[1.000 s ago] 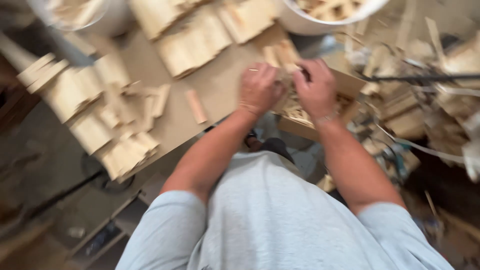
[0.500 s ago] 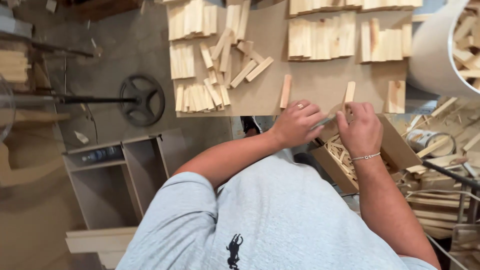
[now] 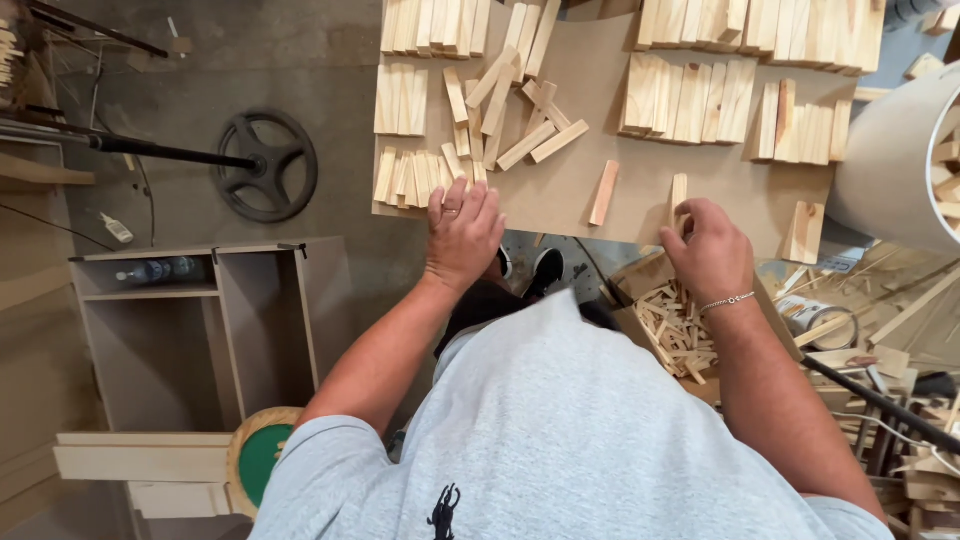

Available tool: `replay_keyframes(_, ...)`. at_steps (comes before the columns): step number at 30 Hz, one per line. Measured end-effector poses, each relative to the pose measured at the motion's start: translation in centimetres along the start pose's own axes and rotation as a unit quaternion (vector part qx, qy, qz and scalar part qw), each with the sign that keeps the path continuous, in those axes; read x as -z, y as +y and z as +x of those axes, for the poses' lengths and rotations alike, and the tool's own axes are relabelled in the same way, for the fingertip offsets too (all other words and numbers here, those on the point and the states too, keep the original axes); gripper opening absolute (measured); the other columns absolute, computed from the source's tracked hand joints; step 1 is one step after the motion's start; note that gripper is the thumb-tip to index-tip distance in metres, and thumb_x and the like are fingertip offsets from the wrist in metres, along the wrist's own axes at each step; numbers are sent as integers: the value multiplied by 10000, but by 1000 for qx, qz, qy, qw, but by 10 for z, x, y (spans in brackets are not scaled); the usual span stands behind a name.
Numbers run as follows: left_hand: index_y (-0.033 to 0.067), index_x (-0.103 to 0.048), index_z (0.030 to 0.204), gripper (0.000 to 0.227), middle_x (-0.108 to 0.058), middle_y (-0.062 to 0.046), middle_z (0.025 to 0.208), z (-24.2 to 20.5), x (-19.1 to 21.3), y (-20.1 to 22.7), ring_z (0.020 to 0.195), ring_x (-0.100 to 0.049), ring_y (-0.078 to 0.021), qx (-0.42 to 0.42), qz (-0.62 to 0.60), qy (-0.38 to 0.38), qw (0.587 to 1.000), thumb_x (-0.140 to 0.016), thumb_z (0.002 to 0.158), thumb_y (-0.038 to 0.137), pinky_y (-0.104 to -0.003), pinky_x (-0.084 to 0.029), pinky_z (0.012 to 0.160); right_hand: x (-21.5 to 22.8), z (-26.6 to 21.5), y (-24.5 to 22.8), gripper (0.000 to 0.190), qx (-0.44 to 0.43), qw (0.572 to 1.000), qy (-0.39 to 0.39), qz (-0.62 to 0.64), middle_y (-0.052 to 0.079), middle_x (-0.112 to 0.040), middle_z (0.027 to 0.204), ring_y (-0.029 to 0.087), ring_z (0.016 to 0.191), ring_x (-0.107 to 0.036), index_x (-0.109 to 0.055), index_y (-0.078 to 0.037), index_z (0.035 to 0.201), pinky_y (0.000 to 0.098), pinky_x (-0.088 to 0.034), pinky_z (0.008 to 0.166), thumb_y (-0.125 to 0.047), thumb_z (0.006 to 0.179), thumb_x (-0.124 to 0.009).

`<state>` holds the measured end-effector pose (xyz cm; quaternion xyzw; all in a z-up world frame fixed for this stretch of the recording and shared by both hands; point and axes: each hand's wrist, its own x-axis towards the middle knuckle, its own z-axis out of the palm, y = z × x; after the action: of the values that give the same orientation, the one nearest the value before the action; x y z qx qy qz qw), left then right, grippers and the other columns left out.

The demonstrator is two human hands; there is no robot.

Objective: Sorting and stacking small wooden slats on a workbench and into containers

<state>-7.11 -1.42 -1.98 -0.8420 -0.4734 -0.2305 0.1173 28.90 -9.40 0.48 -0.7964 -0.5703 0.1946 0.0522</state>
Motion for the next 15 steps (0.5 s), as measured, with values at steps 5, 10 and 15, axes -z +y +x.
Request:
replay_keyframes(5, 177, -695, 1054, 155, -679, -43, 1131, -5, 7, -9, 1179, -610, -252, -67, -32, 27, 997, -651, 924, 249, -449, -381, 1093, -4, 6, 5, 389, 4, 1000, -8, -9, 15, -711, 954, 369, 916, -733, -650, -265, 1188, 513, -586, 832, -482, 873, -720)
replay_keyframes(10, 198, -689, 975, 76, -677, -14, 1037, 2, 15, -15, 1090, -625, -225, -80, -60, 40, 994, -656, 927, 248, -427, -429, 1049, 3, 6, -4, 395, -21, 999, -37, -13, 21, -715, 983, 358, 968, -725, -638, -279, 1197, 505, -579, 882, -510, 880, -684)
replay_keyframes(15, 203, -674, 906, 60, -636, -2, 894, 7, 5, -22, 962, -622, -223, -122, -89, 47, 987, -641, 915, 252, -416, -468, 991, 8, 5, -9, 426, -56, 997, -47, -10, -2, -726, 976, 328, 984, -730, -619, -303, 1207, 491, -574, 910, -543, 857, -663)
